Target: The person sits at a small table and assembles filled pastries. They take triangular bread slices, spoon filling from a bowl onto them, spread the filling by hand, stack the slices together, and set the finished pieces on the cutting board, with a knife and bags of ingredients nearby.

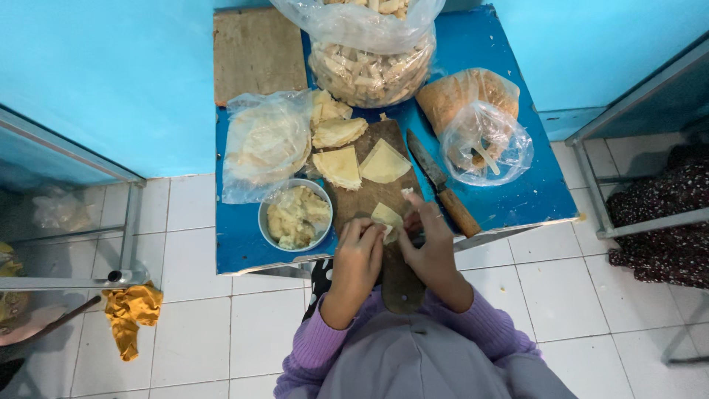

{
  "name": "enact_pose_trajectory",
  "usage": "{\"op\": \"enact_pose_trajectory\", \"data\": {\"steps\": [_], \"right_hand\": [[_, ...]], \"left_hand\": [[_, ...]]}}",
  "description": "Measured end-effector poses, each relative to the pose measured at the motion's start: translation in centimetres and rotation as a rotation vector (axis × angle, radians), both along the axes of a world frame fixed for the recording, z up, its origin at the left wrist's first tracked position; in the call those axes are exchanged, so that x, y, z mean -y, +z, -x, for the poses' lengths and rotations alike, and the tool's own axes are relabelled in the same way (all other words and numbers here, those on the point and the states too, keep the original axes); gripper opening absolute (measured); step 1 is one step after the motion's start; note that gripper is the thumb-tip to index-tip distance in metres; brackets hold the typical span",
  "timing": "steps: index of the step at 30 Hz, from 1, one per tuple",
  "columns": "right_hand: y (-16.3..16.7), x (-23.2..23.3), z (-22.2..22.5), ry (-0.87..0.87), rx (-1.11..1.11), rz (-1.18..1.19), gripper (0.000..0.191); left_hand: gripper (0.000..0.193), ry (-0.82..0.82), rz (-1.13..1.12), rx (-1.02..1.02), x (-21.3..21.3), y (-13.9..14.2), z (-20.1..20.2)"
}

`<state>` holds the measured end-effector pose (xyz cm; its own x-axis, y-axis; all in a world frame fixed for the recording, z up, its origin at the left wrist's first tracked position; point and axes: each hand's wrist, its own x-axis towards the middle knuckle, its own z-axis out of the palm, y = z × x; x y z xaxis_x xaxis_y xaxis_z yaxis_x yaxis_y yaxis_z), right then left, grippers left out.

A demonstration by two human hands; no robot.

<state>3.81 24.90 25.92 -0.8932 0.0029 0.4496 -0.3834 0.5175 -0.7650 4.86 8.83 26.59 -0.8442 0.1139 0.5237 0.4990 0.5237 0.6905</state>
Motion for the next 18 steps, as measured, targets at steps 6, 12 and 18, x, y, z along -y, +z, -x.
{"op": "enact_pose_trajectory", "data": {"steps": [6, 12, 18], "right_hand": [[0.1, -0.1, -1.1, 0.038, -0.202, -0.090, 0.061], [0.3, -1.0, -0.8, 0.099, -0.217, -0.191, 0.060], [2.3, -3.8, 0.1, 0.266, -0.091, -0.192, 0.062]], "left_hand": [[0.019, 0.001, 0.014, 0.021, -1.1, 1.3, -0.4], [0.023, -0.008, -0.005, 0.026, -1.8, 1.7, -0.2], [0.016, -0.018, -0.008, 0.044, -2.2, 1.7, 0.3]]}}
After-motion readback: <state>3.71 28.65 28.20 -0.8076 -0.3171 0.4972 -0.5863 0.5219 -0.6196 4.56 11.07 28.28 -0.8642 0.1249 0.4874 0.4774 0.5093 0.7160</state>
